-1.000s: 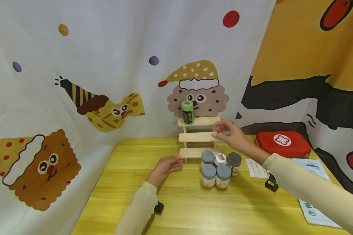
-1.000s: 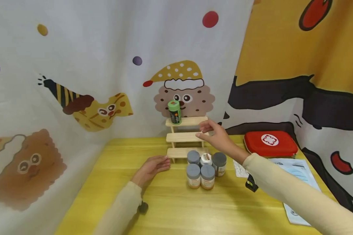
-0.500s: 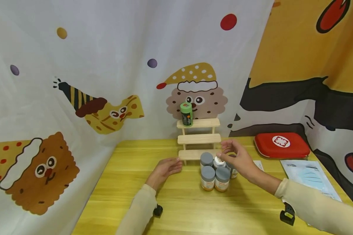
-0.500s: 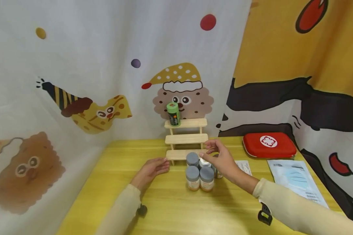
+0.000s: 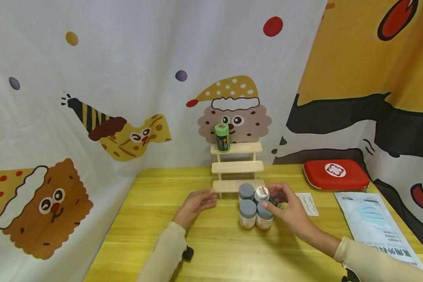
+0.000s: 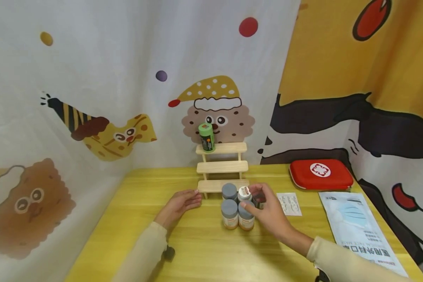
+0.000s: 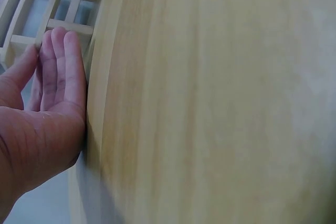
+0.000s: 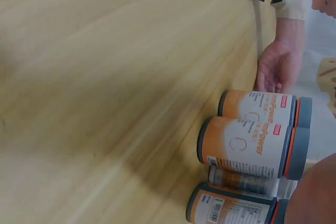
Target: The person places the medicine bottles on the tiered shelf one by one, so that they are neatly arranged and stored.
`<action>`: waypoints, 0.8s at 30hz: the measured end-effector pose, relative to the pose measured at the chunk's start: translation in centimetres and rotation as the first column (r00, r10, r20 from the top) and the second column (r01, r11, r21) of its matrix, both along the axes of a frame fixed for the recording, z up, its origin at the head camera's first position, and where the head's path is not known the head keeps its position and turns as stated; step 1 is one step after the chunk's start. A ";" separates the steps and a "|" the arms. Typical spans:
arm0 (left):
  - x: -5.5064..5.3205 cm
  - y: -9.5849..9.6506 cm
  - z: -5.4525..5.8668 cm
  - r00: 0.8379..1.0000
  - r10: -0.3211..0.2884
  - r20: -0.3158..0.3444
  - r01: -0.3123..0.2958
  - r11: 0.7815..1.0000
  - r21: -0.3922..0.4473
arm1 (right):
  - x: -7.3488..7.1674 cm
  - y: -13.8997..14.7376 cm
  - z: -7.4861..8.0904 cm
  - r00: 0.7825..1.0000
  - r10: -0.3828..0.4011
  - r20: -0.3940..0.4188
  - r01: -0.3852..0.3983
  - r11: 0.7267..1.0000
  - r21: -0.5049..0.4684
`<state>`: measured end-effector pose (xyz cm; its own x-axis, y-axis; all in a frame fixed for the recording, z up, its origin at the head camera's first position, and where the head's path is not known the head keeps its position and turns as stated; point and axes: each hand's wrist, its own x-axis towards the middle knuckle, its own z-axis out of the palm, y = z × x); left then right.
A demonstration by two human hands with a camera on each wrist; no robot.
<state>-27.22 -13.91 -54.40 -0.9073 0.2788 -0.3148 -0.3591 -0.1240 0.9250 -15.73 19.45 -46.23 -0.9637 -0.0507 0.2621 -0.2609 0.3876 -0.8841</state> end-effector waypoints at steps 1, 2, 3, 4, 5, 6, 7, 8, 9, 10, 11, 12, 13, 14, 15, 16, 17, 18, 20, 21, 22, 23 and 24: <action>0.0 0.0 -0.1 1.000 0.000 -0.002 0.000 1.000 -0.001 | 0.2 0.0 0.0 1.000 -0.003 -0.005 0.003 1.000 0.001; 0.0 0.1 -0.1 1.000 0.000 -0.003 0.000 1.000 -0.002 | 0.4 0.1 -0.1 1.000 -0.005 -0.010 0.005 1.000 0.000; 0.1 0.1 -0.1 1.000 -0.002 -0.001 0.002 1.000 -0.003 | 0.6 0.1 -0.1 1.000 -0.008 -0.015 0.008 1.000 0.000; 0.1 0.1 -0.1 1.000 -0.004 -0.001 0.004 1.000 -0.005 | 0.7 0.2 -0.2 1.000 -0.010 -0.015 0.010 1.000 -0.003; 0.1 0.1 -0.1 1.000 -0.009 -0.003 0.009 1.000 -0.004 | 0.9 0.2 -0.3 1.000 -0.013 -0.015 0.013 1.000 -0.005; 0.1 0.1 -0.1 1.000 -0.015 -0.005 0.015 1.000 -0.005 | 1.0 0.2 -0.5 1.000 -0.013 -0.012 0.013 1.000 -0.008; 0.1 0.0 0.0 1.000 -0.015 -0.004 0.015 1.000 -0.004 | 1.1 0.3 -0.7 1.000 -0.011 -0.010 0.011 1.000 -0.011; 0.1 0.0 0.0 1.000 -0.015 -0.002 0.015 1.000 -0.001 | 1.2 0.3 -0.9 1.000 -0.008 -0.009 0.008 1.000 -0.012; 0.0 -0.1 0.1 1.000 -0.015 -0.001 0.015 1.000 -0.001 | 1.3 0.2 -1.2 1.000 -0.005 -0.007 0.005 1.000 -0.012; 0.0 -0.2 0.2 1.000 -0.014 -0.003 0.014 1.000 -0.002 | 1.4 0.2 -1.4 1.000 -0.001 -0.005 0.001 1.000 -0.013; -0.1 -0.3 0.3 1.000 -0.015 -0.008 0.015 1.000 -0.004 | 1.4 0.2 -1.6 1.000 0.004 -0.004 -0.004 1.000 -0.010; -0.1 -0.4 0.4 1.000 -0.012 -0.010 0.012 1.000 -0.006 | 1.4 0.1 -1.7 1.000 0.007 -0.008 -0.007 1.000 -0.009; -0.2 -0.4 0.5 1.000 -0.007 -0.008 0.007 1.000 -0.006 | 1.5 0.1 -1.9 1.000 0.006 -0.012 -0.006 1.000 -0.003; -0.2 -0.4 0.6 1.000 -0.007 -0.008 0.007 1.000 -0.006 | 1.5 0.1 -1.9 1.000 0.004 -0.015 -0.004 1.000 0.003; -0.2 -0.4 0.6 1.000 -0.008 -0.007 0.008 1.000 -0.005 | 1.5 0.1 -2.0 1.000 0.003 -0.017 -0.003 1.000 0.011; -0.2 -0.4 0.7 1.000 -0.010 -0.009 0.009 1.000 -0.004 | 1.5 0.1 -2.1 1.000 0.002 -0.018 -0.001 1.000 0.020; -0.2 -0.3 0.7 1.000 -0.009 -0.005 0.009 1.000 0.000 | 1.5 0.1 -2.2 1.000 0.002 -0.018 -0.002 1.000 0.029; -0.2 -0.3 0.7 1.000 -0.008 0.001 0.008 1.000 0.002 | 1.5 0.1 -2.2 1.000 0.003 -0.019 -0.002 0.999 0.037; -0.2 -0.2 0.6 1.000 -0.010 0.002 0.010 1.000 0.006 | 1.6 0.2 -2.4 1.000 0.006 -0.018 -0.005 0.999 0.053; -0.1 -0.2 0.5 1.000 -0.010 0.003 0.010 1.000 0.009 | 1.6 0.2 -2.5 1.000 0.008 -0.018 -0.007 0.998 0.059; -0.1 -0.2 0.4 1.000 -0.011 0.003 0.011 1.000 0.009 | 1.6 0.1 -2.6 1.000 0.007 -0.019 -0.006 0.998 0.064; -0.1 -0.1 0.3 1.000 -0.010 0.007 0.009 1.000 0.012 | 1.6 0.1 -2.6 1.000 0.007 -0.018 -0.006 0.998 0.066; -0.1 -0.1 0.3 1.000 -0.011 0.005 0.011 1.000 0.013 | 1.6 0.1 -2.7 1.000 0.004 -0.021 -0.002 0.998 0.070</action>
<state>-27.28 -14.03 -54.15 -0.9025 0.2925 -0.3162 -0.3655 -0.1316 0.9215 -14.11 19.57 -48.92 -0.9578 -0.0726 0.2781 -0.2804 0.4479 -0.8490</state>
